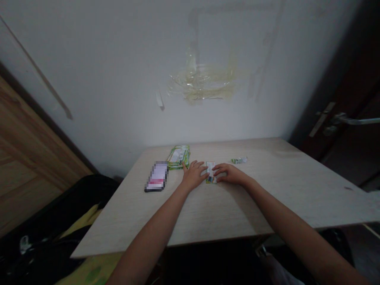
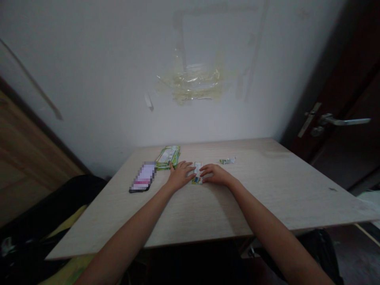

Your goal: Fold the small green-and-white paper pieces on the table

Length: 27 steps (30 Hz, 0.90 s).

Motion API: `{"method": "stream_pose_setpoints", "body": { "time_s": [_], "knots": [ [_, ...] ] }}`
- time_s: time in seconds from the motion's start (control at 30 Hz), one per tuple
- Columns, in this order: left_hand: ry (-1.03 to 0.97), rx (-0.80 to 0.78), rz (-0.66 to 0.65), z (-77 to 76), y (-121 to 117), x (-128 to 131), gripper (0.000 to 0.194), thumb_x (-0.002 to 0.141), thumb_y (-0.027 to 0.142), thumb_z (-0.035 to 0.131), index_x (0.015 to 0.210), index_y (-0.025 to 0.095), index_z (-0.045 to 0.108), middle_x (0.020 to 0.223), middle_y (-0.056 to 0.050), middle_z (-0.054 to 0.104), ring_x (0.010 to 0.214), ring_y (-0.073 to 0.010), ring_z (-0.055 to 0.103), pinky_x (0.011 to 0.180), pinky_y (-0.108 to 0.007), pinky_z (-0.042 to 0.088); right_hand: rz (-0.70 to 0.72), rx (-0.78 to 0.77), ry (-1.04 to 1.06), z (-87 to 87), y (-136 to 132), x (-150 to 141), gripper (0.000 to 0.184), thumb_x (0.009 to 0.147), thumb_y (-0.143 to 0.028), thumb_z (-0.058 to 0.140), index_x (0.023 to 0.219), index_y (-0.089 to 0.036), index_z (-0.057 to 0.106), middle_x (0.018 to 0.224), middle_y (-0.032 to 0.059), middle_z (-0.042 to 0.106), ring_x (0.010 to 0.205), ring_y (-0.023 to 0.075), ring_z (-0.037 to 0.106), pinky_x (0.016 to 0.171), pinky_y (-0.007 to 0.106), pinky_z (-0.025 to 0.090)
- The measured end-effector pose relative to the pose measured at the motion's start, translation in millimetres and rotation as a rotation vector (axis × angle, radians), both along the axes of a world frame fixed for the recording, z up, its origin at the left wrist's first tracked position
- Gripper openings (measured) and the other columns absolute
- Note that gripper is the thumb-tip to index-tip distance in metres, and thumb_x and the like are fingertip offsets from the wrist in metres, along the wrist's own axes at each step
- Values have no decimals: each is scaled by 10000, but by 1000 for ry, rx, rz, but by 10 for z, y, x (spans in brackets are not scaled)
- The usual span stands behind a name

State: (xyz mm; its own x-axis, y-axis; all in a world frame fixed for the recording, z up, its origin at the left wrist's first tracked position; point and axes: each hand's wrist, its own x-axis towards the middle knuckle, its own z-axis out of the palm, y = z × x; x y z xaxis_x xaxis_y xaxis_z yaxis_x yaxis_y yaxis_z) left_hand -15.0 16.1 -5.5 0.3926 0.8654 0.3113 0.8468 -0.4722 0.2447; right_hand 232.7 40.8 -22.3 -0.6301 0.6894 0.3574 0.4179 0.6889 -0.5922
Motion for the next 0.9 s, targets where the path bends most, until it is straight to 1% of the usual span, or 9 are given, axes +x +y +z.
{"method": "stream_pose_setpoints", "body": {
  "time_s": [0.07,0.13,0.2,0.27,0.37,0.5,0.7,0.8,0.9],
  "knots": [
    [-18,-4,-6,-14,12,-8,347,930,507,541,1237,394,657,1463,-10,537,1409,-339,356,1112,-757,-93,-25,12,-22,43,-32,-21,263,771,-357,779,1025,-292,776,1216,57,699,1140,242,632,1062,426,448],
    [-39,-7,-31,-20,28,-25,333,924,493,560,1216,382,676,1471,-15,528,1413,-334,349,1138,-729,-48,-47,45,-41,77,-57,-35,297,777,-360,774,1063,-283,767,1192,70,709,1133,256,634,1055,439,452],
    [-60,-22,-97,-13,43,-53,320,903,494,596,1174,363,706,1472,-18,528,1411,-321,353,1175,-671,24,-70,73,-45,91,-72,-42,289,808,-346,743,1086,-268,760,1195,82,706,1139,260,630,1056,446,453],
    [-77,-54,-184,5,51,-86,326,870,502,643,1144,345,725,1420,-27,581,1388,-303,388,1193,-618,64,-78,85,-46,83,-73,-39,264,842,-316,701,1093,-258,756,1209,85,700,1152,254,624,1063,443,450],
    [-99,-95,-261,43,47,-131,336,824,489,708,1119,329,734,1278,-25,684,1344,-285,447,1200,-597,27,-85,79,-37,55,-62,-22,270,854,-269,672,1112,-249,747,1226,84,694,1169,244,618,1074,440,446],
    [-112,-82,-299,95,31,-155,301,788,462,754,1056,324,751,1212,-13,714,1310,-270,486,1205,-581,-22,-93,50,-13,44,-47,-8,278,841,-247,671,1108,-234,747,1218,93,699,1168,249,621,1072,451,450],
    [-56,-23,-352,145,29,-122,177,841,404,712,978,306,765,1119,-28,742,1232,-244,553,1209,-567,-22,-87,16,17,45,-40,-3,290,803,-254,706,1089,-244,754,1228,89,694,1169,255,621,1083,465,437],
    [-53,-24,-333,149,32,-97,153,913,338,628,944,287,768,1109,-45,741,1195,-231,582,1194,-602,-15,-75,-4,50,26,-39,16,290,806,-236,694,1089,-266,753,1237,75,689,1176,245,615,1092,465,426],
    [-99,-54,-299,136,34,-80,166,926,315,603,928,273,764,1103,-50,741,1192,-233,585,1180,-630,28,-66,-7,80,-3,-31,30,287,799,-219,698,1073,-282,759,1239,67,685,1175,243,612,1092,466,424]
  ]
}}
